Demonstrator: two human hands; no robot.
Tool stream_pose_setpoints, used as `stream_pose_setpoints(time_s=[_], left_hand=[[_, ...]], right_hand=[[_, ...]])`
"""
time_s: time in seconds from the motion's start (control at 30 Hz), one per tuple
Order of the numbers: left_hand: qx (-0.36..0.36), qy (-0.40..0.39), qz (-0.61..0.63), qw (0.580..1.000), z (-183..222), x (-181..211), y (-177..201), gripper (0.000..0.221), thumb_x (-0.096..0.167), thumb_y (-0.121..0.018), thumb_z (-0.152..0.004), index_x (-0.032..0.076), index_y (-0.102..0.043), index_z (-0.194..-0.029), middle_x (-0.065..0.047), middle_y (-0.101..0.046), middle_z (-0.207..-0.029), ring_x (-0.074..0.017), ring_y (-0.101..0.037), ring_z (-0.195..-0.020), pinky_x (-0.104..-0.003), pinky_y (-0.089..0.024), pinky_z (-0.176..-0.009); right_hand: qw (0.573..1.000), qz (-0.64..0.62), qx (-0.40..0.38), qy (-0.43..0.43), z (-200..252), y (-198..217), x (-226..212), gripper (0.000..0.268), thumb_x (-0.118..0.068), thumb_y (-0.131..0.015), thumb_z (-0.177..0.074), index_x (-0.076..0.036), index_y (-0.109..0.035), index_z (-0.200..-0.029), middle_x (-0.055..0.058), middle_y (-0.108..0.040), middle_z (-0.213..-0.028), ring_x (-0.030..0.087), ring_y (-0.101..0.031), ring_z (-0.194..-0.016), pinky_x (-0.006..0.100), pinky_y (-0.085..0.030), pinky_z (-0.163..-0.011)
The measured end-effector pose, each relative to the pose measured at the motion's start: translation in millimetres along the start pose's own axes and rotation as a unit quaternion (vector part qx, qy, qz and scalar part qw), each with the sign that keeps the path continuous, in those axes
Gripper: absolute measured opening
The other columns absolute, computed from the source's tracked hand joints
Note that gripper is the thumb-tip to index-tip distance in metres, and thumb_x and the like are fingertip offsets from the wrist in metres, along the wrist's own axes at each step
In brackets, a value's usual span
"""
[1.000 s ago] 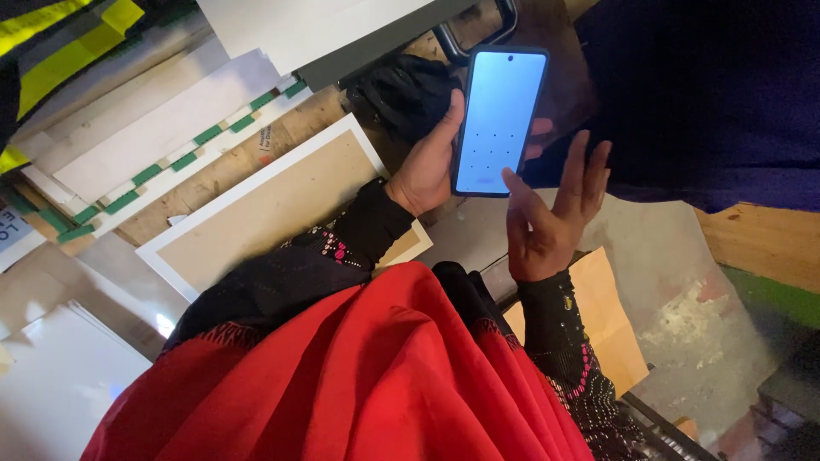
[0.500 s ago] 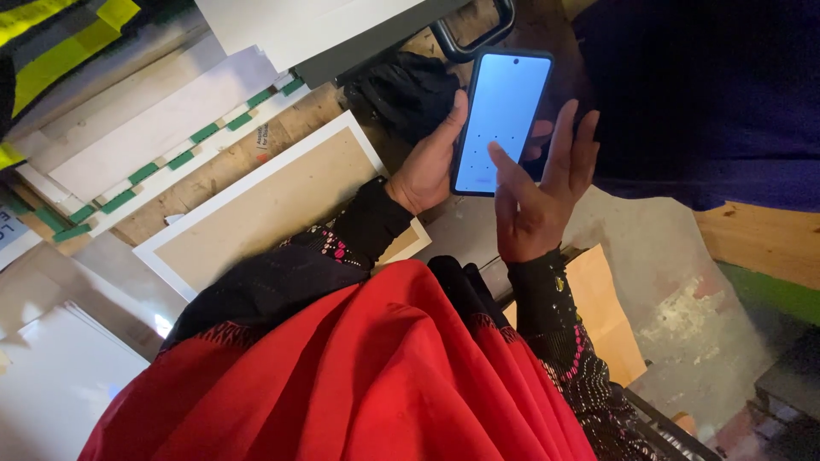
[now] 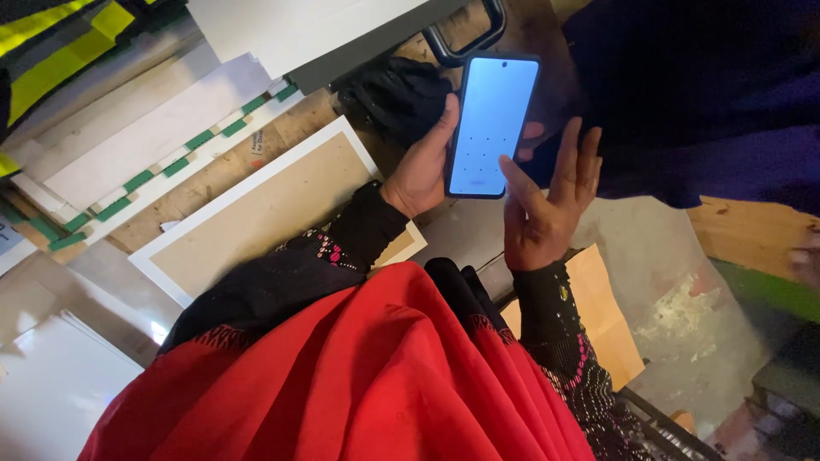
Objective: A person prepares white boards for photo frame assembly by wiping them, assisting with glue application, and organizing them into a stack.
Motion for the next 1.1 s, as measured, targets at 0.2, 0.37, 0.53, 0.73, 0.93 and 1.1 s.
stream_pose_setpoints(time_s=[0.2,0.37,0.53,0.73,0.93,1.1], left_hand=[[0.002,-0.023,-0.026,0.999,-14,-18,45,0.047,0.055,-0.046,-0.102,0.022,-0.057,-0.134,-0.008,-0.058,-0.135,-0.0302,-0.052,-0.128,-0.049,-0.034,-0.112],[-0.028,0.009,-0.028,0.999,-16,-15,44,0.052,0.061,-0.044,-0.1,0.023,-0.055,-0.134,-0.01,-0.052,-0.142,-0.0339,-0.051,-0.129,-0.053,-0.03,-0.114],[-0.082,0.057,-0.023,0.995,-9,-4,13,0.063,0.066,-0.032,-0.1,0.018,-0.05,-0.137,-0.014,-0.052,-0.142,-0.034,-0.052,-0.131,-0.051,-0.033,-0.114],[-0.141,0.04,-0.009,0.989,-13,-9,23,0.062,0.067,-0.03,-0.1,0.022,-0.046,-0.14,-0.017,-0.05,-0.144,-0.0394,-0.053,-0.129,-0.053,-0.035,-0.114],[-0.135,0.046,0.001,0.99,-15,-13,25,0.062,0.067,-0.031,-0.101,0.021,-0.046,-0.141,-0.017,-0.049,-0.144,-0.0408,-0.053,-0.129,-0.054,-0.034,-0.114],[-0.121,0.05,0.008,0.991,-16,-11,21,0.061,0.066,-0.035,-0.1,0.021,-0.048,-0.139,-0.018,-0.051,-0.142,-0.0419,-0.054,-0.127,-0.055,-0.034,-0.113]], right_hand=[[0.999,-0.018,0.032,0.005,-17,-1,1,0.041,-0.003,-0.055,-0.095,-0.031,-0.075,-0.119,0.015,-0.03,-0.155,0.035,-0.018,-0.147,0.054,-0.015,-0.117],[0.992,-0.123,0.042,-0.008,-17,16,-10,0.037,0.005,-0.056,-0.092,-0.012,-0.072,-0.121,0.022,-0.039,-0.149,0.042,-0.028,-0.142,0.056,-0.02,-0.116],[0.986,-0.131,0.104,-0.025,-9,27,-17,0.019,0.014,-0.07,-0.081,-0.002,-0.072,-0.092,0.017,-0.062,-0.105,0.032,-0.056,-0.098,0.044,-0.047,-0.091],[0.983,-0.132,0.115,-0.063,15,16,7,0.025,-0.006,-0.088,-0.078,-0.008,-0.063,-0.074,0.006,-0.059,-0.071,0.023,-0.055,-0.066,0.036,-0.047,-0.068],[0.977,-0.191,0.079,-0.052,11,13,-14,0.009,-0.002,-0.06,-0.095,-0.002,-0.068,-0.091,0.011,-0.062,-0.075,0.027,-0.057,-0.066,0.037,-0.048,-0.07],[0.978,-0.188,0.06,-0.069,-2,19,-27,0.018,0.003,-0.058,-0.094,-0.001,-0.065,-0.11,0.013,-0.06,-0.085,0.027,-0.058,-0.076,0.038,-0.049,-0.074]])
Point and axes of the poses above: each hand's wrist, its own z-axis away from the middle knuckle, its own y-axis out of the back of the hand, x = y × z, the point moved 7 cm from there along -z, towards the middle knuckle
